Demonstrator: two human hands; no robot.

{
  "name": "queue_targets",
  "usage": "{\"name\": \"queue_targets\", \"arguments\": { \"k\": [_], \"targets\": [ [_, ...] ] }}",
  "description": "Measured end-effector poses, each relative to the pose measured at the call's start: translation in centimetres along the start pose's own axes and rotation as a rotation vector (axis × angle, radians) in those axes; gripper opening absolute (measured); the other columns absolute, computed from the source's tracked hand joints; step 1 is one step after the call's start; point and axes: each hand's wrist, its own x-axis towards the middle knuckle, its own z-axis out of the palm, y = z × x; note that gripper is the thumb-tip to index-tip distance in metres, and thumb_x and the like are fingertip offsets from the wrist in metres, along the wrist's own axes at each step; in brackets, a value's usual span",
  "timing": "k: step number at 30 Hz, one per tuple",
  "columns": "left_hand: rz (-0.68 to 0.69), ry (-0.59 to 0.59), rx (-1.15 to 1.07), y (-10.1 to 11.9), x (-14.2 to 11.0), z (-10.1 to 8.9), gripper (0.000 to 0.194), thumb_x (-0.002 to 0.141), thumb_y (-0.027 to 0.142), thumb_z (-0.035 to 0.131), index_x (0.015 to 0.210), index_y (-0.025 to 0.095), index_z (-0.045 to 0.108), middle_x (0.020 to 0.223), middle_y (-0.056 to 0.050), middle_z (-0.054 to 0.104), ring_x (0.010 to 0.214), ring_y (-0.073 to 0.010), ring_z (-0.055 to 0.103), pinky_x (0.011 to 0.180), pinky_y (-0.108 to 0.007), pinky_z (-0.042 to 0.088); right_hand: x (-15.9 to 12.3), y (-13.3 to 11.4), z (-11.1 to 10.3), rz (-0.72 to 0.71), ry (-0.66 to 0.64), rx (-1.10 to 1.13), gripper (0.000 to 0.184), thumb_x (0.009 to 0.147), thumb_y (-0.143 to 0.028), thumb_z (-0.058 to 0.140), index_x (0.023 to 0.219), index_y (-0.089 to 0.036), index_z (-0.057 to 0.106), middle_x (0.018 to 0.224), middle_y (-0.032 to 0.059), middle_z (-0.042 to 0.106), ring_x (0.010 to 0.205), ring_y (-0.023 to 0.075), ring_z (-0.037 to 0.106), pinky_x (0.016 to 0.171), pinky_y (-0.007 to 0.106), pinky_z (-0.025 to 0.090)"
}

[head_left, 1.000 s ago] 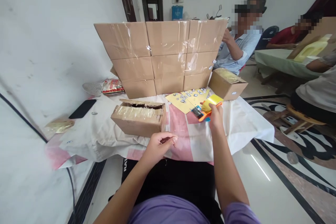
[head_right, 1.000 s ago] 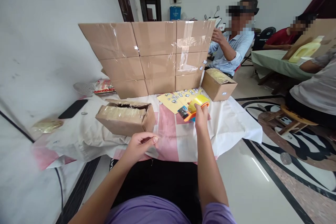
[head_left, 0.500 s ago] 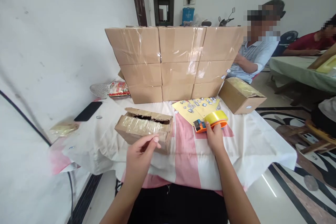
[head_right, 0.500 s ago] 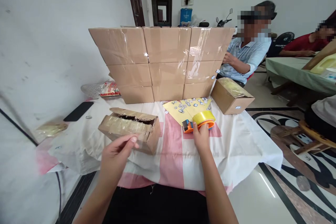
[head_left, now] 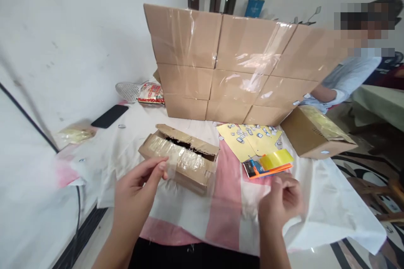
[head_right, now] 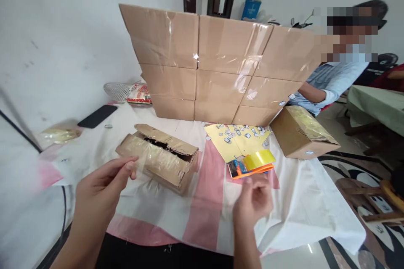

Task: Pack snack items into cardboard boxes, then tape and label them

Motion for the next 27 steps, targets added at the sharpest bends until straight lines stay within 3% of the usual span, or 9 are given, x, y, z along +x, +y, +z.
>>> {"name": "queue_targets", "arguments": {
  "k": [2,4,6,8,13,17,20,23,27],
  "targets": [
    [0.065,-0.089,0.03,0.2,-0.6,-0.1,0.027,0.086,0.048,0.071,0.093,0.024,0.081,0.063,0.001,0.066,0.06,-0.0135,0.06,0.056,-0.023,0.05,0.1,-4.8,2.9,-0.071,-0.369,0.144,0.012,0.096,-0.033,0.061,0.086,-0.027,0.057,0.078,0.0021,0.049,0.075,0.0228,0.049,0.073,0.04,0.041],
    [0.135,-0.18,0.051,0.8,-1.0,-0.4,0.024,0.088,0.046,0.068,0.091,0.025,0.081,0.065,0.001,0.069,0.06,-0.0143,0.063,0.058,-0.023,0.052,0.7,-8.9,5.6,-0.156,-0.773,0.191,0.022,0.091,-0.04,0.07,0.108,-0.028,0.064,0.1,0.0086,0.059,0.095,0.0285,0.056,0.083,0.045,0.046],
    [0.204,-0.225,0.071,1.5,-1.3,-0.7,0.023,0.091,0.043,0.065,0.091,0.026,0.08,0.069,0.001,0.072,0.059,-0.0142,0.064,0.057,-0.023,0.052,1.4,-11.8,7.3,-0.229,-1.009,0.159,0.025,0.089,-0.04,0.075,0.109,-0.028,0.066,0.103,0.0081,0.061,0.099,0.0283,0.057,0.084,0.044,0.047],
    [0.297,-0.222,0.101,2.1,-1.5,-1.1,0.02,0.094,0.037,0.063,0.093,0.026,0.079,0.073,0.001,0.075,0.06,-0.0135,0.065,0.058,-0.023,0.052,2.0,-13.1,7.7,-0.267,-1.129,0.097,0.014,0.091,-0.036,0.074,0.098,-0.027,0.067,0.095,0.0053,0.061,0.094,0.0254,0.058,0.081,0.041,0.047],
    [0.62,-0.321,0.106,2.3,-2.2,-1.1,0.018,0.098,0.025,0.058,0.096,0.022,0.076,0.085,-0.001,0.079,0.07,-0.013,0.07,0.068,-0.022,0.053,1.3,-12.8,4.3,-0.24,-1.147,0.041,0.002,0.095,-0.024,0.067,0.093,-0.025,0.067,0.093,0.0038,0.061,0.092,0.0219,0.058,0.08,0.037,0.047],
    [0.685,-0.444,0.044,1.5,-3.3,-0.9,0.02,0.1,0.025,0.056,0.097,0.021,0.075,0.087,-0.002,0.078,0.072,-0.0124,0.07,0.068,-0.022,0.051,-0.2,-12.7,2.1,-0.34,-1.025,-0.093,0.007,0.096,-0.022,0.065,0.09,-0.025,0.067,0.09,0.0033,0.062,0.088,0.0216,0.057,0.078,0.038,0.043],
    [0.531,-0.517,0.067,0.5,-4.2,-1.4,0.022,0.099,0.029,0.056,0.103,0.024,0.077,0.086,-0.001,0.078,0.069,-0.0131,0.068,0.064,-0.023,0.048,-0.4,-12.9,2.1,-0.461,-1.035,-0.142,0.011,0.096,-0.02,0.065,0.086,-0.024,0.066,0.085,0.0025,0.062,0.084,0.0215,0.055,0.077,0.039,0.039],
    [0.335,-0.544,0.282,-1.2,-4.1,-2.4,0.031,0.094,0.028,0.058,0.121,0.025,0.072,0.067,0.002,0.072,0.058,-0.017,0.063,0.054,-0.026,0.039,0.7,-13.1,2.4,-0.508,-1.05,-0.14,0.018,0.096,-0.021,0.063,0.079,-0.024,0.062,0.078,0.0016,0.059,0.079,0.0207,0.053,0.074,0.037,0.037],
    [0.102,-0.326,0.424,-3.7,-2.0,-4.4,0.027,0.094,0.039,0.054,0.106,0.02,0.071,0.053,0.004,0.059,0.054,-0.0195,0.059,0.052,-0.028,0.031,3.2,-14.2,2.9,-0.385,-0.833,-0.009,0.019,0.096,-0.024,0.066,0.077,-0.024,0.062,0.076,0.0014,0.055,0.072,0.0185,0.051,0.067,0.034,0.037]
  ]
}}
